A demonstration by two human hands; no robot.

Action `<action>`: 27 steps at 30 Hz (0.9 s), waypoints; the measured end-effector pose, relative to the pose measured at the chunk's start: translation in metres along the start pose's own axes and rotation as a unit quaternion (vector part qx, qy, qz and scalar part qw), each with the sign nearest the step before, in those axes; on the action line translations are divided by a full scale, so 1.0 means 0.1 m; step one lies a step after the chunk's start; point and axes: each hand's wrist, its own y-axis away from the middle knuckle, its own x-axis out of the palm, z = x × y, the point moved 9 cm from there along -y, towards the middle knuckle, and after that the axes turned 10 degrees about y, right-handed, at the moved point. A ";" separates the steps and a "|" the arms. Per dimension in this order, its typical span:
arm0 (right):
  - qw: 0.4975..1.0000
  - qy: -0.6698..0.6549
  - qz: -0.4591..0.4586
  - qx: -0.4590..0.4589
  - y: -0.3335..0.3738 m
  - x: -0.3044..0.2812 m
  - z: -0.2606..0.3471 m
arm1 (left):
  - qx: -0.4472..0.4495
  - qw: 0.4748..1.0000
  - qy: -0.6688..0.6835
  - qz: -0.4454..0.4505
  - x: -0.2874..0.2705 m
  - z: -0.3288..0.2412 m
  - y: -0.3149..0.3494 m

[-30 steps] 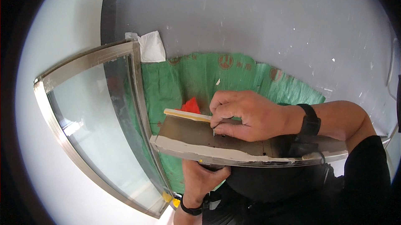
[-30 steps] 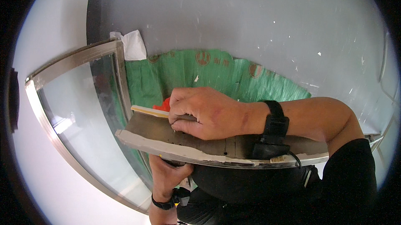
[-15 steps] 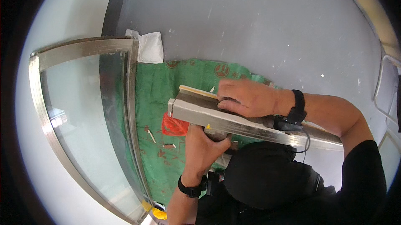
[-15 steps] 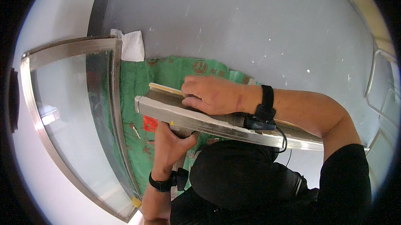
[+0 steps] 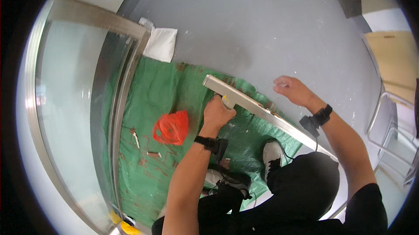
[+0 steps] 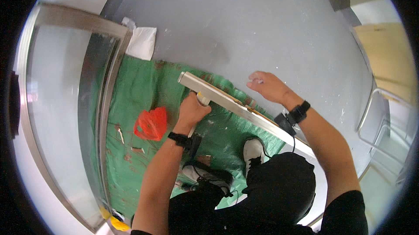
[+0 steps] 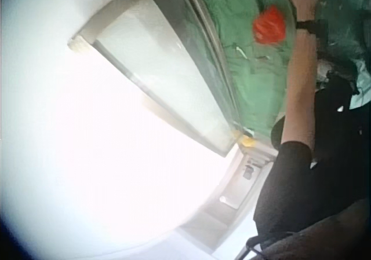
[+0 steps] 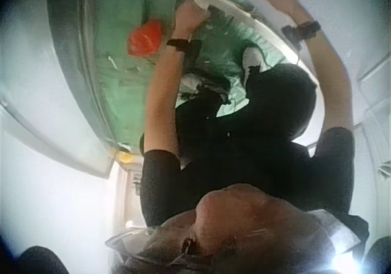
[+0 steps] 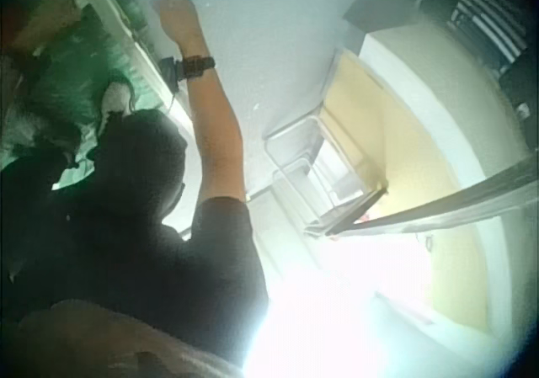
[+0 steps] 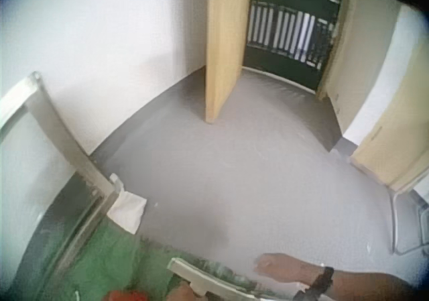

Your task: The person uses a power drill to drive screws into a metal track, then positions two metal frame pieces at a right angle and secures them using a drill and screws.

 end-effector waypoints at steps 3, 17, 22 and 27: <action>0.998 -0.053 0.017 0.003 0.09 0.28 0.03 | 0.049 0.996 -0.028 -0.062 0.06 0.15 -0.03; 0.995 -0.032 0.070 0.060 -0.18 0.02 0.69 | -0.149 0.934 -0.200 0.256 -0.45 2.17 2.70; 0.994 -0.077 0.074 0.003 -0.25 -0.11 1.38 | -0.463 0.840 0.008 0.284 -0.05 4.01 4.13; 0.995 -0.011 0.083 -0.053 -0.05 -0.18 2.08 | -0.271 0.912 -0.064 0.301 0.98 4.39 4.40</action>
